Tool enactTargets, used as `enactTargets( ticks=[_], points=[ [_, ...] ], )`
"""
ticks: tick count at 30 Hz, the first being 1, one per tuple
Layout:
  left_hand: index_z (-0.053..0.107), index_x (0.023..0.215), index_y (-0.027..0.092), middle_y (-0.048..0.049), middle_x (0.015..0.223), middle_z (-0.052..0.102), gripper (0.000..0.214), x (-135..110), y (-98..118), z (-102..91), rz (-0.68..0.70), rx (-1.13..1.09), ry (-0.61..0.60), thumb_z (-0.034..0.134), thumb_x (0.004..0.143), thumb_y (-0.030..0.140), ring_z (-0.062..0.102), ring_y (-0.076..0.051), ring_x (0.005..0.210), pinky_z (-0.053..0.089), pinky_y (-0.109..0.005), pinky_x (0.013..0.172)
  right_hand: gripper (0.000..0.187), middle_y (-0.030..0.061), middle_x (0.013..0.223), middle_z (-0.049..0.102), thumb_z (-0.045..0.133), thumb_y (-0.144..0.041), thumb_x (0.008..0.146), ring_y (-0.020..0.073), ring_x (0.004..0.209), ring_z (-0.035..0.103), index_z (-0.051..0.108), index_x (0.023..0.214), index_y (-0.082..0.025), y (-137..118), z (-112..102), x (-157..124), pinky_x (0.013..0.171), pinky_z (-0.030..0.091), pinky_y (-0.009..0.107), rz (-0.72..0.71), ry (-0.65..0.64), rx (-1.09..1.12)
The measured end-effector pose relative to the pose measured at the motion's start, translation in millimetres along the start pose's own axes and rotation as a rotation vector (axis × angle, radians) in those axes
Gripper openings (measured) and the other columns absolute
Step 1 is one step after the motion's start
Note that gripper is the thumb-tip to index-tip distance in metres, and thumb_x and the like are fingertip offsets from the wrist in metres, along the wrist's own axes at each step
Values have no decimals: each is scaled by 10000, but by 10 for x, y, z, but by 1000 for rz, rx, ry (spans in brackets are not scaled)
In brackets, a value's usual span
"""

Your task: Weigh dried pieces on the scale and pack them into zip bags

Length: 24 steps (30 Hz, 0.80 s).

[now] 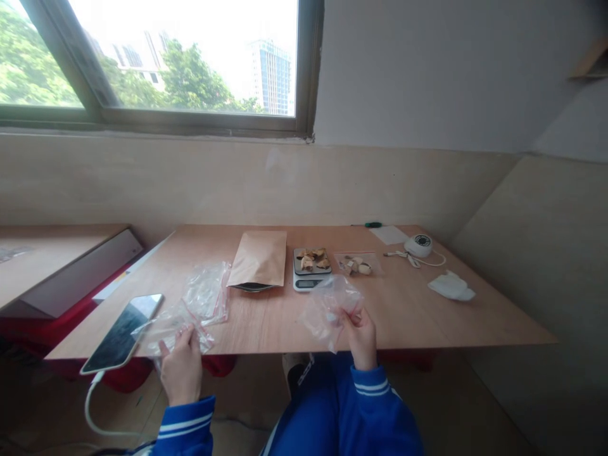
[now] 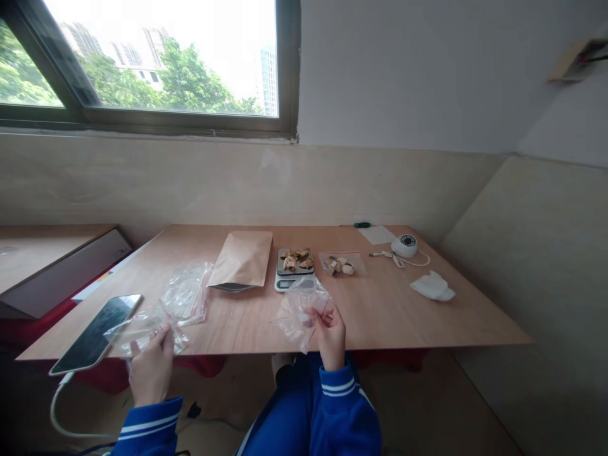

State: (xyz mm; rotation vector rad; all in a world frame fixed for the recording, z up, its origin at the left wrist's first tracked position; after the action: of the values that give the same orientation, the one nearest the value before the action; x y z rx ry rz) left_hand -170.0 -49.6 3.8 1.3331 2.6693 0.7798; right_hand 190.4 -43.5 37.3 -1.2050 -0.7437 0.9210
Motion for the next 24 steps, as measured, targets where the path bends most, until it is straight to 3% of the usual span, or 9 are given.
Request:
enactTargets(
  ticks=[3, 9, 15, 18, 21, 24],
  points=[
    [567, 1254, 229, -142, 1259, 582, 471, -10, 15, -54, -41, -6, -50, 340, 904, 448, 480, -389, 1203, 482, -512, 841, 491, 36, 598, 693, 780, -561, 536, 180, 514, 637, 476, 655, -194, 11, -194, 32, 470, 493, 258, 9, 58, -61],
    [560, 1244, 203, -109, 1324, 548, 512, -12, -52, 10, 161, -11, -93, 459, 840, 501, 513, -313, 1188, 458, -397, 906, 528, 32, 585, 674, 707, -660, 556, 181, 516, 609, 516, 691, -186, 14, -481, 93, 481, 455, 258, -35, 198, -155],
    [710, 1019, 221, -113, 987, 715, 365, 101, -138, 25, 109, -15, -4, 535, 792, 448, 659, -282, 770, 491, -351, 648, 628, 113, 768, 709, 502, -750, 673, 247, 731, 652, 638, 780, -146, 82, -617, 150, 624, 484, 314, -28, 333, -186],
    [722, 989, 209, -117, 889, 726, 361, 17, -57, -115, 77, -68, 143, 522, 806, 448, 665, -314, 780, 500, -374, 624, 595, 101, 774, 705, 467, -708, 717, 239, 720, 638, 648, 801, -147, 125, -648, 154, 616, 473, 315, 20, 341, -165],
    [667, 1119, 189, -124, 1094, 686, 396, -111, 165, -338, 123, -205, 420, 446, 878, 413, 599, -358, 1073, 522, -435, 769, 508, 67, 722, 691, 471, -646, 738, 224, 700, 623, 637, 749, -166, 122, -657, 157, 643, 468, 312, -18, 340, -189],
    [611, 1201, 164, -118, 1207, 635, 401, -35, 431, -436, 271, -375, 570, 468, 890, 372, 555, -302, 1166, 458, -435, 960, 466, 53, 728, 682, 481, -615, 739, 225, 738, 615, 633, 733, -174, 127, -653, 165, 689, 465, 312, -58, 363, -228]
  ],
)
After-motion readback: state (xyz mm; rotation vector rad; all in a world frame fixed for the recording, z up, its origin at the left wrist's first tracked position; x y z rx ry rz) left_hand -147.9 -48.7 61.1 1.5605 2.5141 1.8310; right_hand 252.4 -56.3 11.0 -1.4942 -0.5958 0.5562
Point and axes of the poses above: each hand's wrist, its own x-axis towards the middle knuckle, its own z-axis out of the palm, y = z × x, the point moved 3 cm from there along x, towards the middle knuckle
